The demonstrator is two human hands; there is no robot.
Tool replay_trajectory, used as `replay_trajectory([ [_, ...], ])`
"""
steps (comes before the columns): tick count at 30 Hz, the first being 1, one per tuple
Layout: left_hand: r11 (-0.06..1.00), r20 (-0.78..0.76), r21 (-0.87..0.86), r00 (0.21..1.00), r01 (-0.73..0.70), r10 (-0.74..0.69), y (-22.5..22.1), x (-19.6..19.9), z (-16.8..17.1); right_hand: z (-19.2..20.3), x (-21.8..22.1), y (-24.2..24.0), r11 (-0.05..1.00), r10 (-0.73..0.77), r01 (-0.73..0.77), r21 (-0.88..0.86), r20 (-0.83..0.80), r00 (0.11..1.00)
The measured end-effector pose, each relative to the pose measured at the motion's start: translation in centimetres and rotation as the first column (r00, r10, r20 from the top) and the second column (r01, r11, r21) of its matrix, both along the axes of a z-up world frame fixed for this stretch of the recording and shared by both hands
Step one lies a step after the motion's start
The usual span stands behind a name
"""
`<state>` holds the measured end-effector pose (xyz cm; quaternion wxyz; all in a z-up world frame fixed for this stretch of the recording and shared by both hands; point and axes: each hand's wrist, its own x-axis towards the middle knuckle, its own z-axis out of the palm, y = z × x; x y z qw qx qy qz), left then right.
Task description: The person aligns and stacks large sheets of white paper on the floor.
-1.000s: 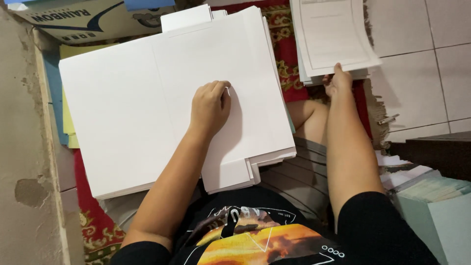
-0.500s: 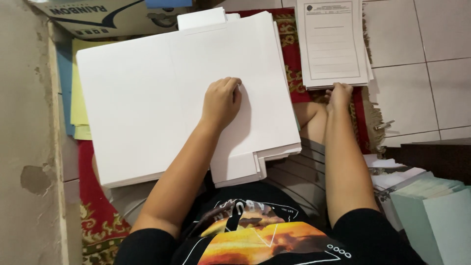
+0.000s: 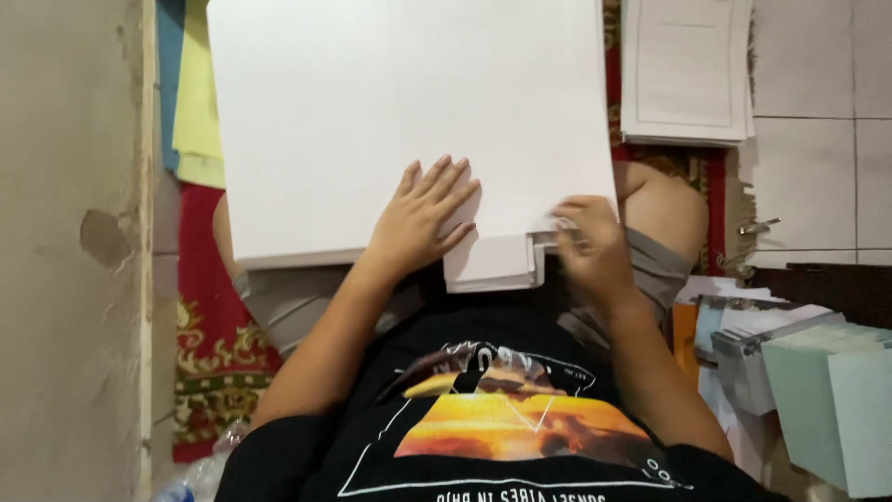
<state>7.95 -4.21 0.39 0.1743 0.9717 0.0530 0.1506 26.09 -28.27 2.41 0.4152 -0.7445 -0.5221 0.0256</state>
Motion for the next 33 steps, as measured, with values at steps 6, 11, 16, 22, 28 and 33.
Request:
replay_trajectory([
  [6,0.994,-0.093,-0.066,0.992,0.084,-0.09,2.7,-2.5,-0.2,1.8,-4.7,3.2,0.828,0.313,-0.13,-0.546,0.257,0.914],
  [11,0.991,-0.153,-0.107,0.984,0.075,-0.091,2.7,-2.7,0.7,2.4,-5.0,3.8,0.801,0.324,-0.105,-0.59,0.278,0.904],
  [16,0.971,-0.124,-0.23,0.987,0.07,-0.101,3.3,-2.7,0.6,6.2,-4.0,4.4,0.762,0.286,-0.243,-0.6,-0.024,0.958],
  [22,0.907,-0.014,-0.412,0.995,0.082,-0.096,4.1,-2.5,-1.3,5.8,-2.9,5.4,0.855,0.065,-0.237,-0.461,-0.359,0.931],
  [28,0.928,0.027,-0.37,0.999,0.048,-0.04,3.7,-2.6,-1.4,2.8,-1.4,5.6,0.902,0.026,-0.172,-0.397,-0.349,0.937],
  [33,0.923,0.051,-0.38,0.998,0.056,-0.039,3.7,-2.4,-1.6,3.9,-2.0,5.4,0.927,-0.056,-0.111,-0.359,-0.425,0.903],
])
